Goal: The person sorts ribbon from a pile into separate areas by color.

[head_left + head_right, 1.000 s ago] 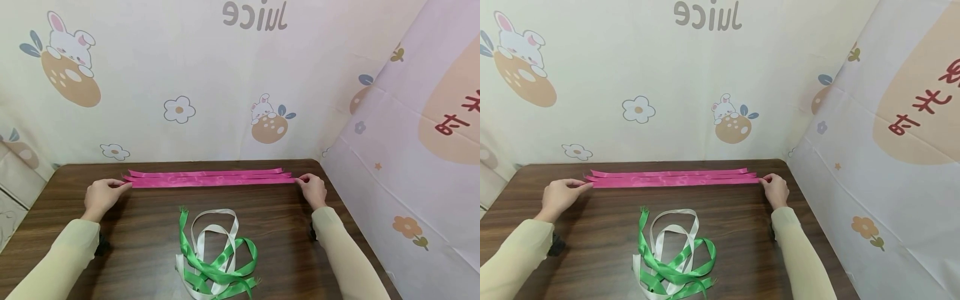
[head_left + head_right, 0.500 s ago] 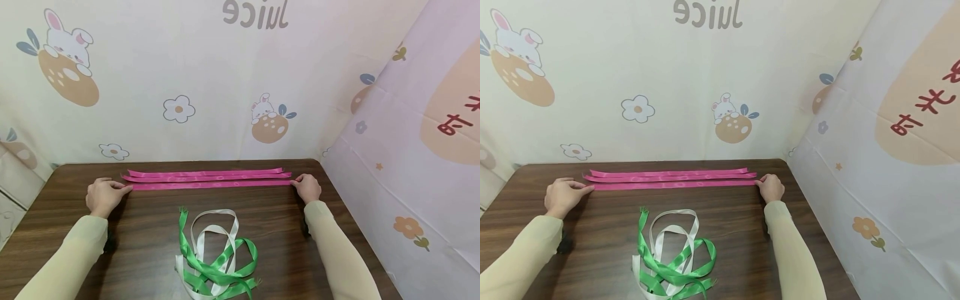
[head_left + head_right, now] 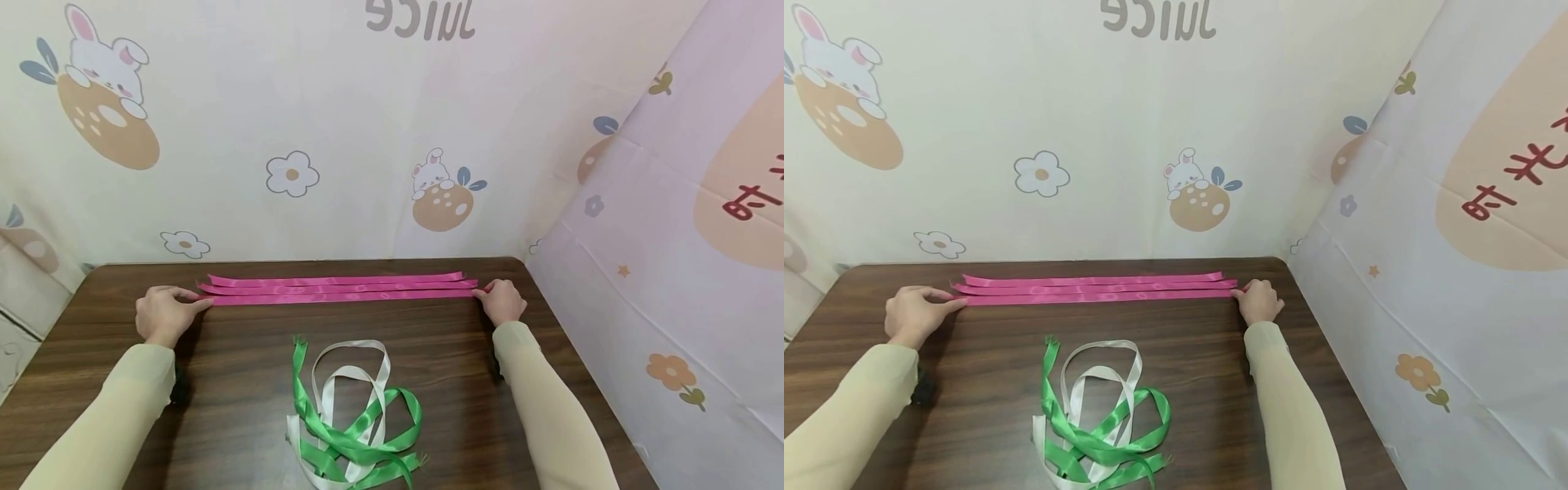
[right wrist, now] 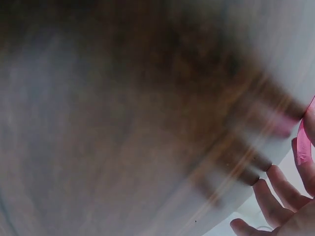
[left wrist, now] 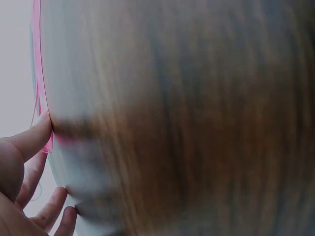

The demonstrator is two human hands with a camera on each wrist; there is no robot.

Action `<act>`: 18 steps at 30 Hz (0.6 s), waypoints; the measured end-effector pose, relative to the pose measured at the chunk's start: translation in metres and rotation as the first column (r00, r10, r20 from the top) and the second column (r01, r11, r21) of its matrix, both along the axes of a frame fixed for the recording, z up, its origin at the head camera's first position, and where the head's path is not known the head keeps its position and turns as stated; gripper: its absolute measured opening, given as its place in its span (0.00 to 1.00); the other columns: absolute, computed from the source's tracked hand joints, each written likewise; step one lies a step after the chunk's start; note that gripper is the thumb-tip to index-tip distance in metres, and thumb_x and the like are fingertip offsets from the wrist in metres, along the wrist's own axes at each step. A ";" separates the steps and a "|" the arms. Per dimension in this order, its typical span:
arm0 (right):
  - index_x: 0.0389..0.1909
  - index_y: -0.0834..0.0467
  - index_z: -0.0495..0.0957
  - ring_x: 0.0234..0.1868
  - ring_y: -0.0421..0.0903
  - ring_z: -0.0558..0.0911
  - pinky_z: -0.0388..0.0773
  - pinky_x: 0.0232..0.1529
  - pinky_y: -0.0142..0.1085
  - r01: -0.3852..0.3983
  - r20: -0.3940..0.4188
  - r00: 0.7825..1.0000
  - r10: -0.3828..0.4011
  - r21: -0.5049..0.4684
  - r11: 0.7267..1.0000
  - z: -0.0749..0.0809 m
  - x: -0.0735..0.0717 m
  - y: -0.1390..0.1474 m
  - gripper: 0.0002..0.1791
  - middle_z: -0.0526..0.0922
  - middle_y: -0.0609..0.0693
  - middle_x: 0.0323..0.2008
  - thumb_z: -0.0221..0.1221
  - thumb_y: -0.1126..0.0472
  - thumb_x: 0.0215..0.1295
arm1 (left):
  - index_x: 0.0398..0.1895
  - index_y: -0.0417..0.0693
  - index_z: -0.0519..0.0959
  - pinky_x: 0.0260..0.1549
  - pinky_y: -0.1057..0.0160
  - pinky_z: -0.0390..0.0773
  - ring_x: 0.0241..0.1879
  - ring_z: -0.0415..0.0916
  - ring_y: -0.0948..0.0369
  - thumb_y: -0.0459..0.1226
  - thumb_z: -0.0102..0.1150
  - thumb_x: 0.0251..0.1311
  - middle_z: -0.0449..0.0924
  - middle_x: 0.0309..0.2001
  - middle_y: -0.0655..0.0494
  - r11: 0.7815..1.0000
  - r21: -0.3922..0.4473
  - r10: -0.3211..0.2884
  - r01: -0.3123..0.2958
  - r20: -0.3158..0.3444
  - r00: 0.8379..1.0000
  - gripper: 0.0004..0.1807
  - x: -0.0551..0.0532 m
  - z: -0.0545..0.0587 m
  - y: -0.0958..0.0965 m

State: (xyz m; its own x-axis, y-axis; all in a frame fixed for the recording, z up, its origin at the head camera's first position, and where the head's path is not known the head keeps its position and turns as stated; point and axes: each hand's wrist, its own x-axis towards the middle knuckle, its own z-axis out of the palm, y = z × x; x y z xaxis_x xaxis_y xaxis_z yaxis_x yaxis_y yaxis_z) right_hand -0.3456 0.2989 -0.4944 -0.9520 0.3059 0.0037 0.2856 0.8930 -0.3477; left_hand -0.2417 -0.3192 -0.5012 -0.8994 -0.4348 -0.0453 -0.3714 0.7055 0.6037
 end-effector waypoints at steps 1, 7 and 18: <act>0.43 0.61 0.85 0.52 0.64 0.84 0.68 0.60 0.67 -0.001 0.002 1.000 0.001 0.006 1.000 0.000 0.000 0.001 0.22 0.87 0.62 0.48 0.65 0.44 0.69 | 0.45 0.39 0.88 0.48 0.40 0.69 0.63 0.59 0.30 0.54 0.71 0.60 0.74 0.64 0.33 1.000 0.002 -0.001 0.001 0.000 1.000 0.26 0.000 0.000 0.000; 0.46 0.63 0.84 0.54 0.64 0.83 0.67 0.61 0.67 -0.005 0.003 1.000 0.005 0.032 0.999 -0.001 -0.001 0.001 0.25 0.86 0.64 0.50 0.65 0.43 0.69 | 0.48 0.37 0.86 0.47 0.43 0.69 0.63 0.59 0.32 0.54 0.71 0.60 0.72 0.64 0.33 1.000 0.010 -0.002 0.002 -0.007 1.000 0.28 0.002 0.000 0.001; 0.45 0.63 0.83 0.54 0.65 0.84 0.67 0.64 0.67 0.000 -0.011 1.000 0.000 0.061 0.998 0.001 0.001 0.002 0.25 0.87 0.64 0.49 0.65 0.43 0.69 | 0.49 0.36 0.85 0.49 0.39 0.69 0.65 0.57 0.31 0.55 0.70 0.61 0.68 0.68 0.29 1.000 0.012 0.000 -0.001 0.009 1.000 0.30 0.003 -0.001 0.001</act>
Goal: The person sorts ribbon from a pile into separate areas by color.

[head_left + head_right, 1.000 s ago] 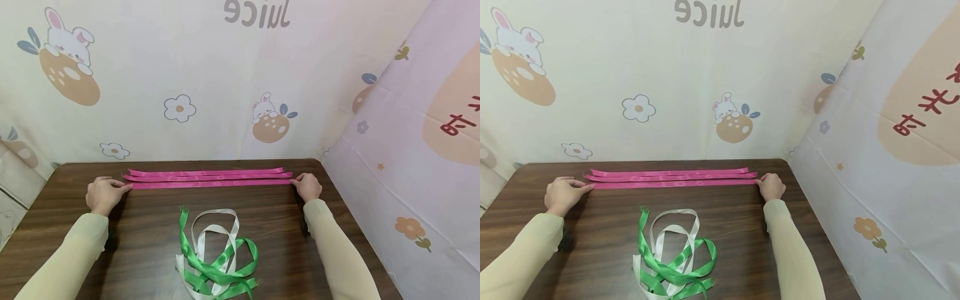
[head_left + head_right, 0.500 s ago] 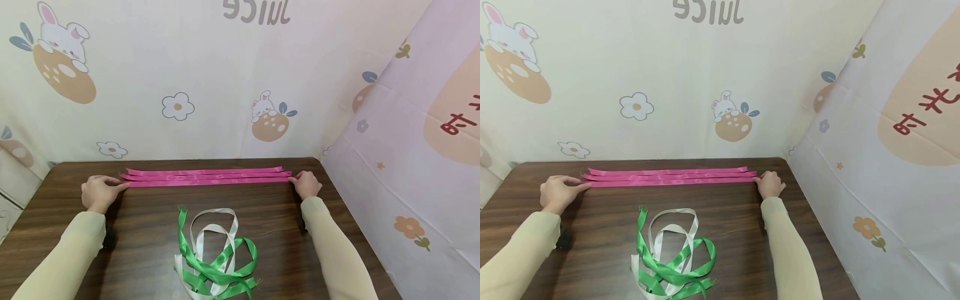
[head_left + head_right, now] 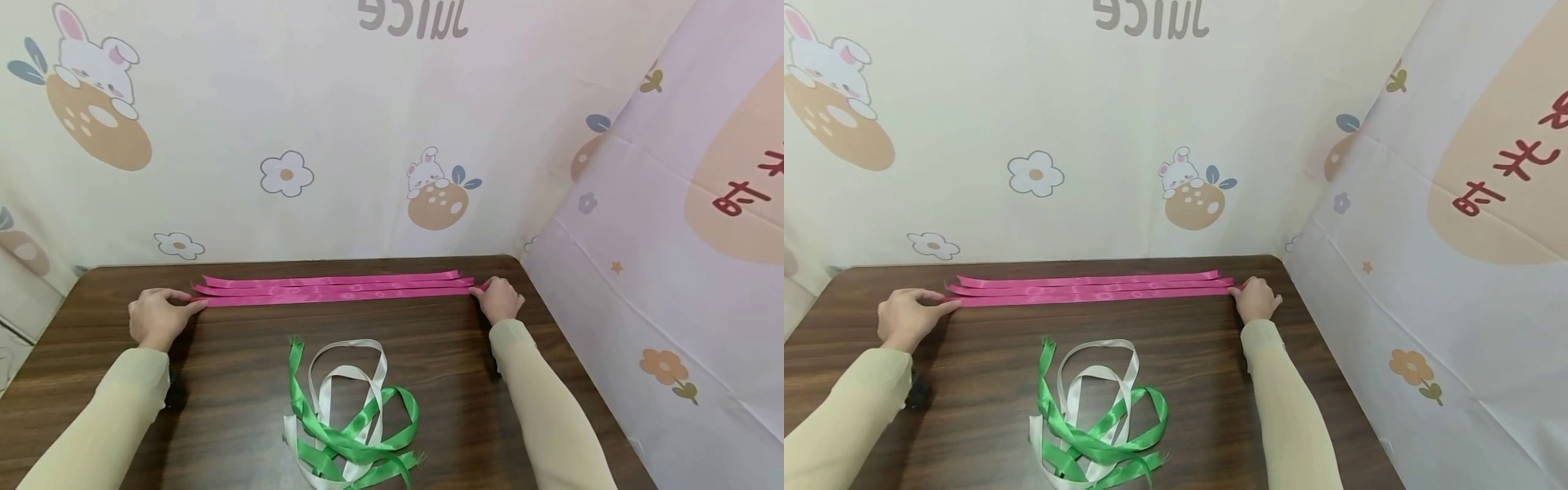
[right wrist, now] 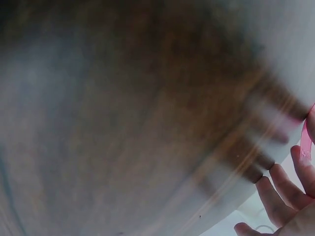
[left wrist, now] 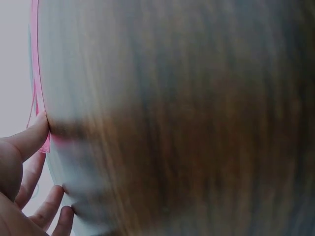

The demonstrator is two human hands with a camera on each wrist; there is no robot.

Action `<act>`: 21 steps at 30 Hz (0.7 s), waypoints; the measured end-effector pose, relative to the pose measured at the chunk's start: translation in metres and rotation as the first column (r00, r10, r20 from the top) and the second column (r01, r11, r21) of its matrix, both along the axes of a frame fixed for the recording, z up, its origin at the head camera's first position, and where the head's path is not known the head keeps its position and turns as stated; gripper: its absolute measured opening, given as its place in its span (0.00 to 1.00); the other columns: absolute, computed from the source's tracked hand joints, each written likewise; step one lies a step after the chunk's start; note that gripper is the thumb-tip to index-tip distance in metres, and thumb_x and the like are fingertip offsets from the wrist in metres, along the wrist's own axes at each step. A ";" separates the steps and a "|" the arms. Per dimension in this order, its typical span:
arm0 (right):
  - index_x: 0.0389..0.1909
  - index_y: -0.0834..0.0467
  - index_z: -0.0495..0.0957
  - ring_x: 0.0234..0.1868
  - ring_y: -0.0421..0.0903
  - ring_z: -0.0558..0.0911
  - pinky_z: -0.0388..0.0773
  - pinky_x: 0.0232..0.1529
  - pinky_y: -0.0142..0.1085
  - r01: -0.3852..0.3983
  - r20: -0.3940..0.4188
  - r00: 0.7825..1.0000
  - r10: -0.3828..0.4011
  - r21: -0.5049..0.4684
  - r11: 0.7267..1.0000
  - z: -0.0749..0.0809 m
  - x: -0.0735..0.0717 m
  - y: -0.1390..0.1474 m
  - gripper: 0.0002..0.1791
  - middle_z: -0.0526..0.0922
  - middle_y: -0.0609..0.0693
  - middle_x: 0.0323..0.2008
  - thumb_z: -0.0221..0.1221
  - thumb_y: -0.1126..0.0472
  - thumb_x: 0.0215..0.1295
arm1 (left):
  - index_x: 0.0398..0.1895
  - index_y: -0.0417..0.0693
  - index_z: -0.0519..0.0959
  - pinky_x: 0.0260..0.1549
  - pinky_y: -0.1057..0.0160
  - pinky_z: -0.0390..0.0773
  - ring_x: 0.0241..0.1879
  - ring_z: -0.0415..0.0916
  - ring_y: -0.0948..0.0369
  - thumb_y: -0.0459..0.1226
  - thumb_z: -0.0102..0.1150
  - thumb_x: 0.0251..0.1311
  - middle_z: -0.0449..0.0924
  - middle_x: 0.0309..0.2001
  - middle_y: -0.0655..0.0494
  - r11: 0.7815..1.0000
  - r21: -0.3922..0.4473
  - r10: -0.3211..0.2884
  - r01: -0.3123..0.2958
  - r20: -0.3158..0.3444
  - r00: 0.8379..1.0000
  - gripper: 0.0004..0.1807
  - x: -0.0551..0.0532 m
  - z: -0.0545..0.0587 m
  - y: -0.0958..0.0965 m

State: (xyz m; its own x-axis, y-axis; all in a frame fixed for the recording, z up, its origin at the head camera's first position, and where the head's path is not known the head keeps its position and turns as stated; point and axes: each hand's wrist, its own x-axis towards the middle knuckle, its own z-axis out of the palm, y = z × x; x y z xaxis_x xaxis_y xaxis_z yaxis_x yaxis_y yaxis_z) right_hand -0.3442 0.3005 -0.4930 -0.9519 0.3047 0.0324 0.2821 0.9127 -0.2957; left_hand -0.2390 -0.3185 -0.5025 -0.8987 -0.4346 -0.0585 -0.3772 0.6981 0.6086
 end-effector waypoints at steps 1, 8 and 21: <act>0.45 0.63 0.83 0.54 0.65 0.84 0.67 0.64 0.67 0.000 0.001 1.000 0.000 -0.001 1.000 0.000 0.000 0.000 0.25 0.87 0.64 0.49 0.65 0.43 0.69 | 0.49 0.36 0.85 0.50 0.39 0.68 0.65 0.58 0.31 0.55 0.70 0.61 0.68 0.68 0.30 1.000 -0.004 -0.002 0.002 -0.004 1.000 0.29 0.000 -0.001 0.000; 0.47 0.65 0.83 0.54 0.65 0.83 0.68 0.62 0.67 -0.007 -0.001 1.000 0.007 -0.034 0.999 0.002 0.001 0.002 0.27 0.87 0.65 0.49 0.65 0.42 0.69 | 0.50 0.35 0.85 0.59 0.38 0.65 0.65 0.61 0.32 0.54 0.69 0.63 0.73 0.65 0.29 0.999 -0.012 -0.030 0.029 -0.064 0.998 0.30 0.000 -0.003 -0.004; 0.60 0.70 0.74 0.60 0.68 0.79 0.74 0.64 0.60 -0.172 0.028 0.984 0.177 -0.141 0.975 0.009 0.011 0.021 0.30 0.80 0.71 0.59 0.61 0.47 0.73 | 0.59 0.36 0.78 0.53 0.37 0.73 0.59 0.71 0.31 0.53 0.67 0.65 0.75 0.63 0.27 0.996 0.006 -0.092 0.093 -0.062 0.994 0.32 0.008 0.007 -0.014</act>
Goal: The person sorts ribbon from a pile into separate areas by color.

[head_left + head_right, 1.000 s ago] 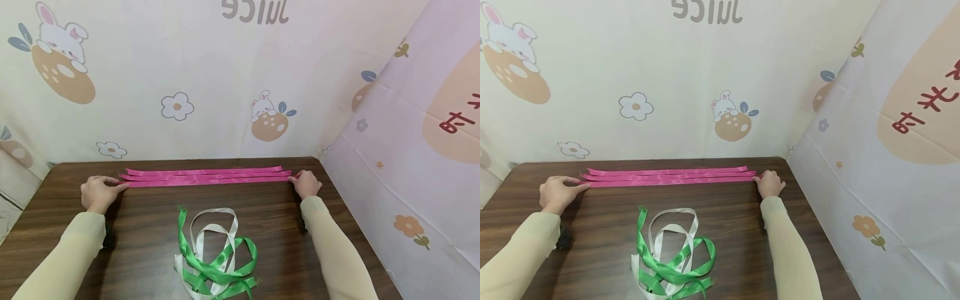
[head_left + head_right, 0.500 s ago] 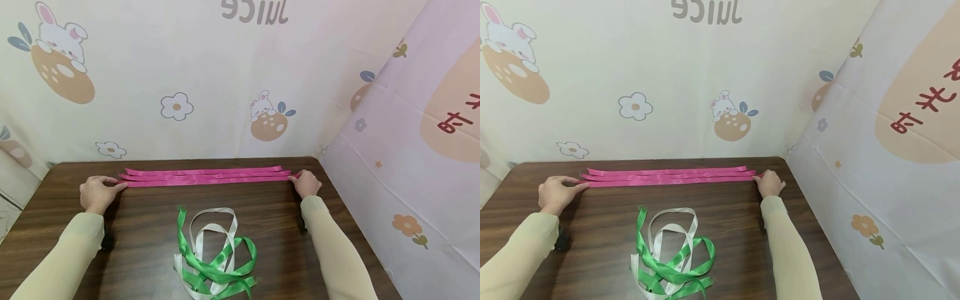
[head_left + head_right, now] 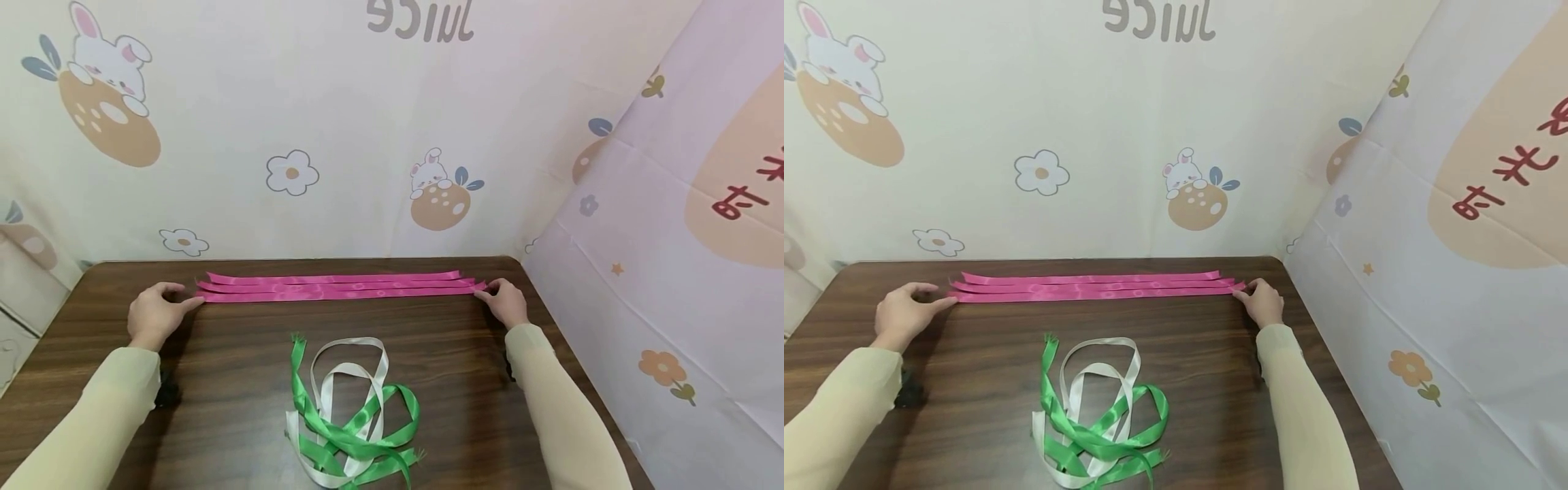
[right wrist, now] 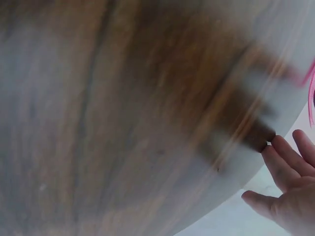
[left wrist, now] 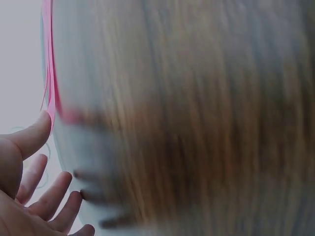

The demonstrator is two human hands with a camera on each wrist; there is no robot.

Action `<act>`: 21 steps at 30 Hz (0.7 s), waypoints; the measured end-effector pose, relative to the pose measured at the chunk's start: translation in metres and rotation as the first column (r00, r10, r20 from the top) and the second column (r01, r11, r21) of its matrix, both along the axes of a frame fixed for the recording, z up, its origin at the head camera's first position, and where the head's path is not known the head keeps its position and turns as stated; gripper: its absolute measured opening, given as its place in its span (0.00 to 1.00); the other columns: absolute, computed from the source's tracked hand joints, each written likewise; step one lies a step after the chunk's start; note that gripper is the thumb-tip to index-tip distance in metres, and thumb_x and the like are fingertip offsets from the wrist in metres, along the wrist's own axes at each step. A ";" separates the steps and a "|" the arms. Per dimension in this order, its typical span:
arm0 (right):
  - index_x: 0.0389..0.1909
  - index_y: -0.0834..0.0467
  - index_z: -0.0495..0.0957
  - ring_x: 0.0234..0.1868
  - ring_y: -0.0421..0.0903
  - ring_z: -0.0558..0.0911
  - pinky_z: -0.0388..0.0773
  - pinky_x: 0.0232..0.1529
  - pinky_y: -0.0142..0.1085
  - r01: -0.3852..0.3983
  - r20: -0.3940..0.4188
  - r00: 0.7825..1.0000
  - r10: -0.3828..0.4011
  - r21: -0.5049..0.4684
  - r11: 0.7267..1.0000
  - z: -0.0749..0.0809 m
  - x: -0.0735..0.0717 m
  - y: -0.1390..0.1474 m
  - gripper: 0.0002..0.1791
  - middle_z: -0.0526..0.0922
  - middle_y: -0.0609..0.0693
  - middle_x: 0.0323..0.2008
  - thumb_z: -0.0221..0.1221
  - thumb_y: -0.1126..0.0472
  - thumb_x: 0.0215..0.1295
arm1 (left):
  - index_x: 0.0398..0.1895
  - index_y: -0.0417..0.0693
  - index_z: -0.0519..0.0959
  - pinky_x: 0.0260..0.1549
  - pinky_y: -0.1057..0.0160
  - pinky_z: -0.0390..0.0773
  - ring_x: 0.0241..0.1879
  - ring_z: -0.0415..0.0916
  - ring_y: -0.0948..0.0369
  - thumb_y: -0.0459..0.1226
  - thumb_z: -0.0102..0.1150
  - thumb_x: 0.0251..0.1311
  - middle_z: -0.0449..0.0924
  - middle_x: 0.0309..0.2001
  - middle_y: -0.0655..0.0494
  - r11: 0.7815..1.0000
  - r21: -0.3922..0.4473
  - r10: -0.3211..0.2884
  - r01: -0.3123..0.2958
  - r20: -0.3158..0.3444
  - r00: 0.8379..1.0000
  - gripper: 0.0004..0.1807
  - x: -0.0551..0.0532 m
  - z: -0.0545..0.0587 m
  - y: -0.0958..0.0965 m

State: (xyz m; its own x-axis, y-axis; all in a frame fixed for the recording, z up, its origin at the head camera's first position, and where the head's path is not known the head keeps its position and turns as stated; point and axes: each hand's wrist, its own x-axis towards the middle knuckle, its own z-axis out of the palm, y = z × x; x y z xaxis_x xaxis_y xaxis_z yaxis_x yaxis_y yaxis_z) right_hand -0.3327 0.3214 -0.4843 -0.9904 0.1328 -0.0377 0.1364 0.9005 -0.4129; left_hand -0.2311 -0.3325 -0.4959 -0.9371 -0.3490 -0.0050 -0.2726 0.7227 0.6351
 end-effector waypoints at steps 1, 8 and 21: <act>0.61 0.70 0.73 0.61 0.68 0.78 0.73 0.65 0.60 -0.007 0.011 1.000 0.007 -0.004 1.000 0.001 0.002 0.001 0.31 0.80 0.71 0.60 0.61 0.47 0.73 | 0.59 0.35 0.78 0.53 0.37 0.73 0.58 0.71 0.32 0.53 0.67 0.65 0.75 0.62 0.28 1.000 0.000 -0.005 0.005 -0.010 1.000 0.32 0.001 0.000 0.000; 0.68 0.70 0.68 0.65 0.70 0.75 0.71 0.67 0.62 -0.029 0.041 0.999 0.028 0.010 1.000 0.009 0.014 0.001 0.36 0.75 0.72 0.65 0.61 0.45 0.74 | 0.63 0.33 0.75 0.57 0.34 0.69 0.60 0.70 0.31 0.47 0.66 0.67 0.75 0.63 0.26 1.000 0.018 -0.020 0.021 -0.081 0.997 0.30 0.008 0.002 -0.001; 0.72 0.68 0.64 0.70 0.69 0.72 0.49 0.76 0.69 -0.062 -0.104 0.992 0.071 0.084 0.994 0.036 0.027 -0.013 0.39 0.72 0.71 0.69 0.62 0.46 0.72 | 0.61 0.34 0.77 0.61 0.33 0.67 0.65 0.69 0.33 0.42 0.60 0.71 0.74 0.63 0.27 0.999 0.036 -0.025 0.035 -0.232 0.972 0.23 0.016 0.022 0.014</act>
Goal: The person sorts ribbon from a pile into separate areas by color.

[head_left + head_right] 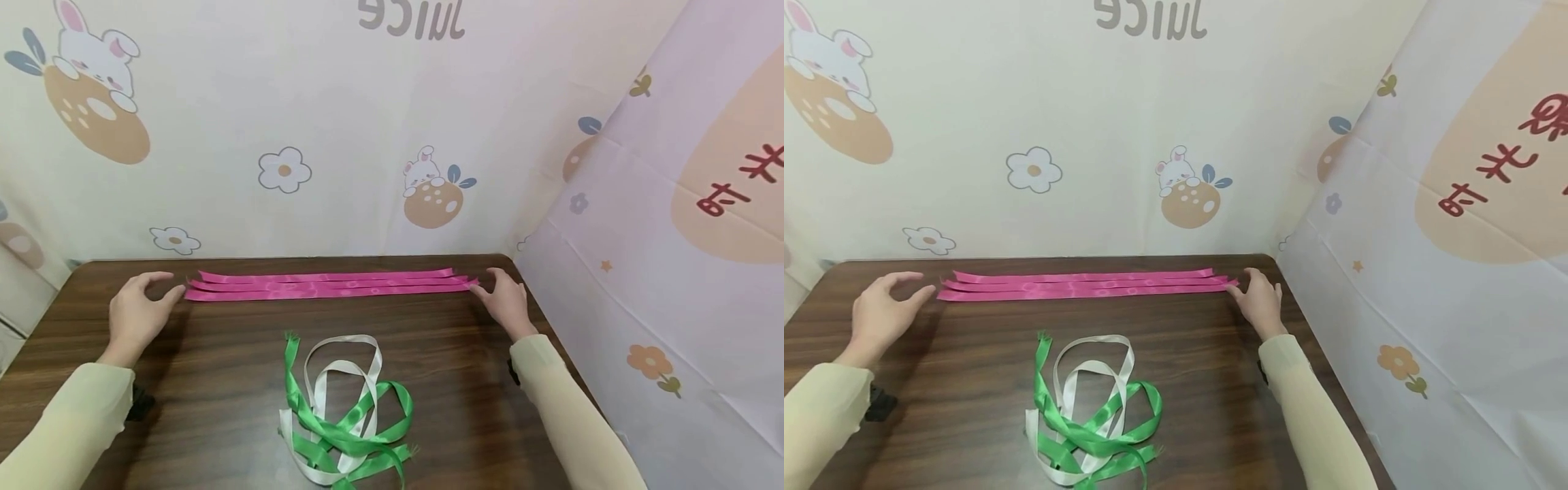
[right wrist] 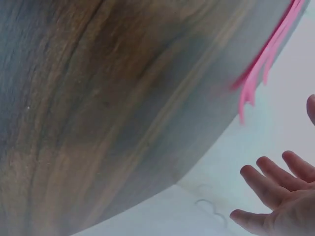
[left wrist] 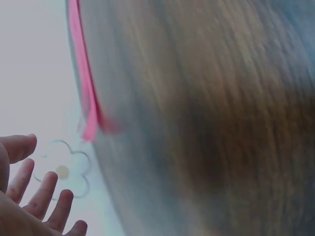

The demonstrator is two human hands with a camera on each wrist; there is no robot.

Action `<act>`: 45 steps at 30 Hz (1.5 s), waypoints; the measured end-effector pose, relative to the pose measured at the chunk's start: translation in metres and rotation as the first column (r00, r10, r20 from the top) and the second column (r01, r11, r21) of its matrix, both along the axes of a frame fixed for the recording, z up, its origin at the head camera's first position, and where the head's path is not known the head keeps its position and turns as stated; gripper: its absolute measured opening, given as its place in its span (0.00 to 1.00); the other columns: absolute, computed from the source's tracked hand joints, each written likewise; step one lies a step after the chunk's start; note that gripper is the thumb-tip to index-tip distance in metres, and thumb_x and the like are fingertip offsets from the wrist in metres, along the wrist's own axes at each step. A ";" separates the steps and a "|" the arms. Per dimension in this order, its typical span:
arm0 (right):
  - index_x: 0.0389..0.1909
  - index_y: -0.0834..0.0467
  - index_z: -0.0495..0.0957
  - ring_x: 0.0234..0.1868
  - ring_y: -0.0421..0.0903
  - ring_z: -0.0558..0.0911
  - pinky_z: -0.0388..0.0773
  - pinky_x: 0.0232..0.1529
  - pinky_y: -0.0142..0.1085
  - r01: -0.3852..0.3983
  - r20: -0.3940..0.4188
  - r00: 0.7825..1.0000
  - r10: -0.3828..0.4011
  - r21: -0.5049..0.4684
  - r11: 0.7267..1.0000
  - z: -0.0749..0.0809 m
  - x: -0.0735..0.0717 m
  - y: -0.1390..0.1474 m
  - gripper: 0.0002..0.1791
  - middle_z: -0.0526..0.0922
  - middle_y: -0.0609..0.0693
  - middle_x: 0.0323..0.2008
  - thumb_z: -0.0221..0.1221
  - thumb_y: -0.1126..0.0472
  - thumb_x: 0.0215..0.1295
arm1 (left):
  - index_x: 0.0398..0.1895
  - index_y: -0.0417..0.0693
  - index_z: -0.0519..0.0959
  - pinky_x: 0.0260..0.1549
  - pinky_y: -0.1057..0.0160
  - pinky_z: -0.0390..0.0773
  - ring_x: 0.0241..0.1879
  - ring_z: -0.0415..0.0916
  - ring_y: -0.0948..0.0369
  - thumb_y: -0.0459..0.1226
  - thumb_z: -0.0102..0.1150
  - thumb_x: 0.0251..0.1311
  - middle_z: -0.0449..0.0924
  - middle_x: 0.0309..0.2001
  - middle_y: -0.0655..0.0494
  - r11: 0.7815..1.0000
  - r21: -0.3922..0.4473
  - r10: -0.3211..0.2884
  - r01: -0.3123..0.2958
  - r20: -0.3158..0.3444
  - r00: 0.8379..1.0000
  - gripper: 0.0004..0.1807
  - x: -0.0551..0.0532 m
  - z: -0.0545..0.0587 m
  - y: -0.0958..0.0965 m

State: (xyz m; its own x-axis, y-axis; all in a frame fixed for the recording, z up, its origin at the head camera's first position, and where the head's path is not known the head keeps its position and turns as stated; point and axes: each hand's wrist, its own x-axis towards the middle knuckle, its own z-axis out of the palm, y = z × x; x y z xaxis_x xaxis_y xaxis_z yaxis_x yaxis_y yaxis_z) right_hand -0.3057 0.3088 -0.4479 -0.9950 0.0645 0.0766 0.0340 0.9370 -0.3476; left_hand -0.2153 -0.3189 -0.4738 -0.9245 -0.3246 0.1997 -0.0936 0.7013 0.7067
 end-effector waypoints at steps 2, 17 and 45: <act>0.72 0.67 0.65 0.70 0.69 0.72 0.47 0.76 0.71 -0.020 -0.016 1.000 0.020 -0.003 1.000 0.003 0.004 -0.004 0.38 0.72 0.71 0.69 0.63 0.47 0.72 | 0.60 0.35 0.78 0.61 0.33 0.68 0.65 0.70 0.33 0.41 0.60 0.71 0.75 0.63 0.29 1.000 -0.004 -0.015 0.015 -0.038 0.999 0.21 0.001 0.005 0.006; 0.69 0.65 0.70 0.71 0.63 0.74 0.46 0.78 0.68 -0.206 -0.134 0.970 0.201 -0.029 0.978 0.013 0.037 -0.050 0.36 0.76 0.66 0.68 0.67 0.48 0.69 | 0.55 0.40 0.82 0.58 0.32 0.70 0.61 0.74 0.35 0.33 0.68 0.64 0.81 0.56 0.35 0.969 -0.063 -0.247 0.239 -0.187 0.951 0.16 0.016 0.018 0.062; 0.65 0.58 0.77 0.65 0.54 0.81 0.63 0.75 0.61 -0.383 -0.216 0.904 0.369 -0.029 0.923 -0.002 0.076 -0.121 0.31 0.84 0.56 0.62 0.69 0.48 0.66 | 0.60 0.38 0.79 0.62 0.36 0.74 0.63 0.76 0.39 0.34 0.67 0.65 0.82 0.59 0.38 0.896 -0.094 -0.444 0.435 -0.129 0.887 0.21 0.026 0.017 0.137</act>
